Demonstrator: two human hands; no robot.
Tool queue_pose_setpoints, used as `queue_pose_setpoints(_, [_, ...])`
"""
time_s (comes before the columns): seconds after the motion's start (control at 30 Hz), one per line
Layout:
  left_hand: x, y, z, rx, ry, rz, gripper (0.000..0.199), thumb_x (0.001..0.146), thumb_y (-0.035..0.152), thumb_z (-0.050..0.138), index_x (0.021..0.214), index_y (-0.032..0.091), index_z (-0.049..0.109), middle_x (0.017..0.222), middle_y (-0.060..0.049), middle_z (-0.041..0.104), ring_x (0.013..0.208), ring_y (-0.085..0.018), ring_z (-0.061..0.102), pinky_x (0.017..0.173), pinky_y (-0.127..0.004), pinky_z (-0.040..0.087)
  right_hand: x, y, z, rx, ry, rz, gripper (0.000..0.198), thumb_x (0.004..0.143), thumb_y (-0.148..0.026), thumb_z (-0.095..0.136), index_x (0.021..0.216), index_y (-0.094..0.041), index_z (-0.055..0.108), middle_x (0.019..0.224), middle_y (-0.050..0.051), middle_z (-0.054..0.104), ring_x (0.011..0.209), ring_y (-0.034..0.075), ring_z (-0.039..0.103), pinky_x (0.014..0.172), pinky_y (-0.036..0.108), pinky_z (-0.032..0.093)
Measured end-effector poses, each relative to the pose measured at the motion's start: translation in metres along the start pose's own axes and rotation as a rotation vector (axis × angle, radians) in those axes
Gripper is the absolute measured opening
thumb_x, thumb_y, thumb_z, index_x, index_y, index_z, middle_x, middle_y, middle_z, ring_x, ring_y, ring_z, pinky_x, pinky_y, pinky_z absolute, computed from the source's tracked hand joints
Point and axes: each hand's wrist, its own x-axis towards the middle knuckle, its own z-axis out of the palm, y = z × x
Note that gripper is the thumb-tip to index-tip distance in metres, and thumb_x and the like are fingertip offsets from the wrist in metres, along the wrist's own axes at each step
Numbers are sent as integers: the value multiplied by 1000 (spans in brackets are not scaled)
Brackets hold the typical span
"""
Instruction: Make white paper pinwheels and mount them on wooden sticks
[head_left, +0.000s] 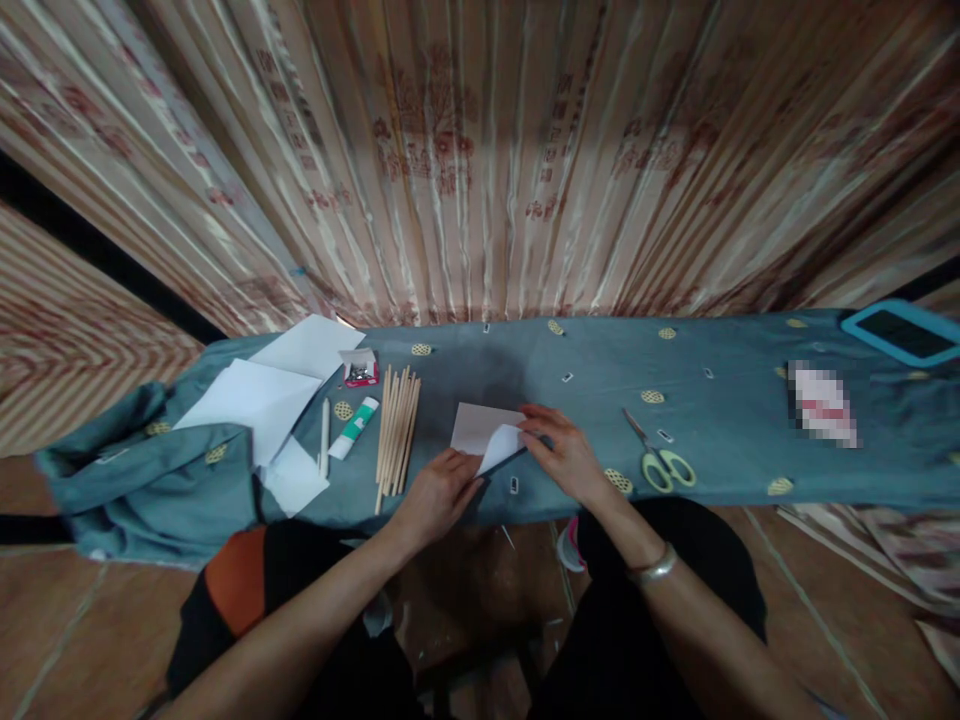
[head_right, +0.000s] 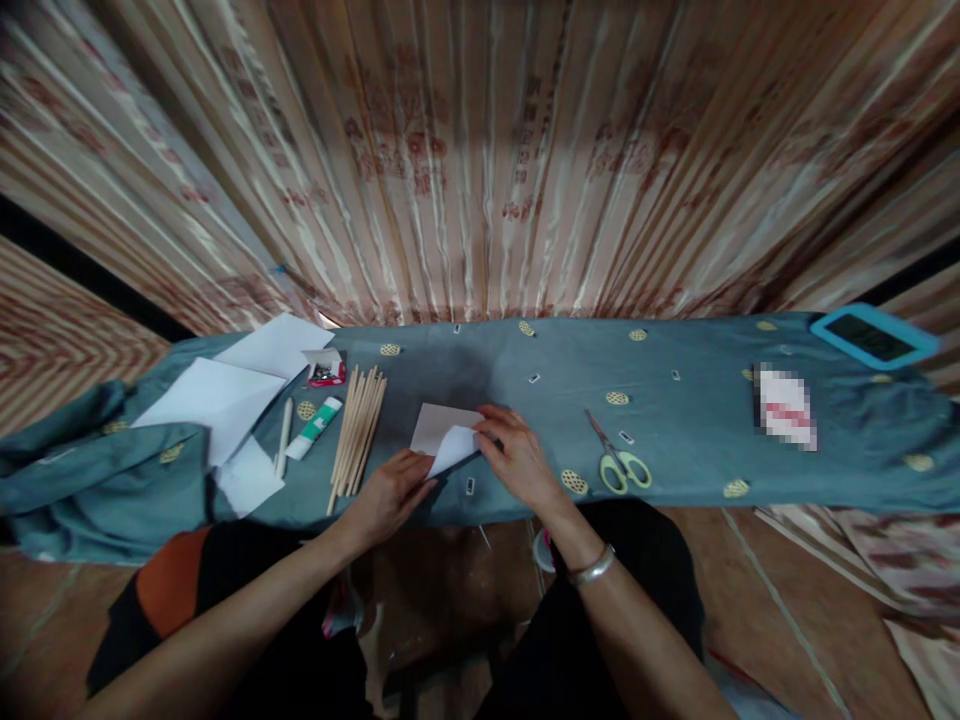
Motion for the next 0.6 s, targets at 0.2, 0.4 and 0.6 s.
queue_pose_setpoints(0.2, [-12,-1,3,-95,98,-101,67,93,23,49,151,22,15,133,-15,54,110,-22,61,95,-42,52,32,12,29,56,-50,11,16,85,-21,58,92,-22,73,123,10,65,117,24,59,101,46,45])
queue_pose_setpoints(0.4, [-16,-6,-2,-6,51,-114,40,92,18,48,131,20,50,130,-12,54,118,-23,58,101,-41,49,36,11,44,-33,-88,19,16,86,-20,57,90,-18,72,120,12,67,114,26,60,100,46,45])
queue_pose_setpoints(0.6, [-16,-6,-7,-67,-13,-61,40,93,14,42,130,22,53,122,-8,61,109,-18,63,95,-34,53,19,3,7,-66,-189,73,17,85,-23,54,86,-20,71,100,7,74,90,21,69,81,34,52])
